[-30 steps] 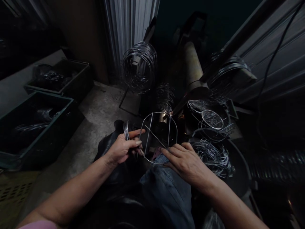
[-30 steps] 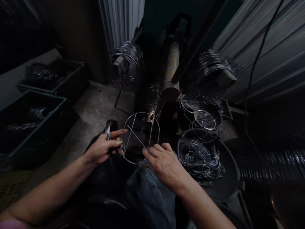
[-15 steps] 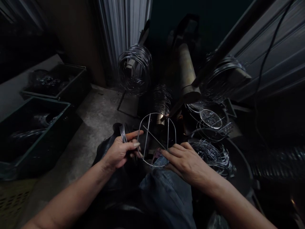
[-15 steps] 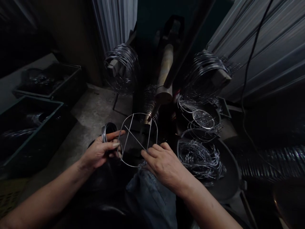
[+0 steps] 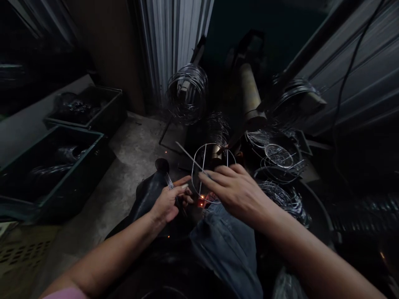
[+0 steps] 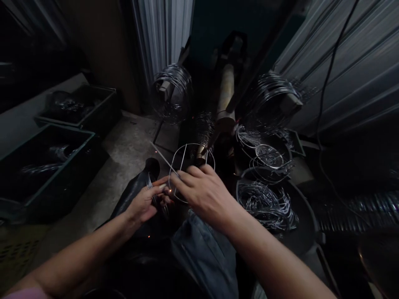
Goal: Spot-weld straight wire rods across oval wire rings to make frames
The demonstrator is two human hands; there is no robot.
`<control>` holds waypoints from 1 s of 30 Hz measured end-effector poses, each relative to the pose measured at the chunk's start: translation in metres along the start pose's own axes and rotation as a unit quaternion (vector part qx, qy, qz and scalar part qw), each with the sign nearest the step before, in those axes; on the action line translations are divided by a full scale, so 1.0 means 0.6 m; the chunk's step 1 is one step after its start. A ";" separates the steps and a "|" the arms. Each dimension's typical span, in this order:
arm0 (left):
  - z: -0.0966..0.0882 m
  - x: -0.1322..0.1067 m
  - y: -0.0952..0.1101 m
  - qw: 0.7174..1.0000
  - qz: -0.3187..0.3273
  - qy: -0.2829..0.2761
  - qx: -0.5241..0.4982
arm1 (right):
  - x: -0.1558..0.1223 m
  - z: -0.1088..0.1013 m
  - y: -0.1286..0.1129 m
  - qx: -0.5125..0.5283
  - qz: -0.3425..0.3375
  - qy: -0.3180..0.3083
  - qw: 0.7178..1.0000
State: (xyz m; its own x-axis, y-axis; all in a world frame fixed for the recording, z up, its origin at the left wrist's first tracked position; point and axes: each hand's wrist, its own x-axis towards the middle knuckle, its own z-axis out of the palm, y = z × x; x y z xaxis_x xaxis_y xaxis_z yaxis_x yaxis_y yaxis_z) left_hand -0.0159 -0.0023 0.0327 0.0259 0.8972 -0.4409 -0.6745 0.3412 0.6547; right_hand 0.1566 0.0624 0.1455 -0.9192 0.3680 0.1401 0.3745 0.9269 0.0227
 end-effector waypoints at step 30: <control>0.042 0.052 0.040 0.991 0.013 -0.003 0.131 | -0.056 0.142 0.049 0.495 0.539 0.272 0.625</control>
State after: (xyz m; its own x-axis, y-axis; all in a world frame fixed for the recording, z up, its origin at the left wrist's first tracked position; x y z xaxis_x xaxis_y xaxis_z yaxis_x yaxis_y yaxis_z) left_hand -0.0127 0.0408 0.0503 0.0164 0.9084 -0.4177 -0.4595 0.3779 0.8038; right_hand 0.1883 0.0834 0.0574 0.0803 0.9880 -0.1321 0.2353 -0.1476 -0.9606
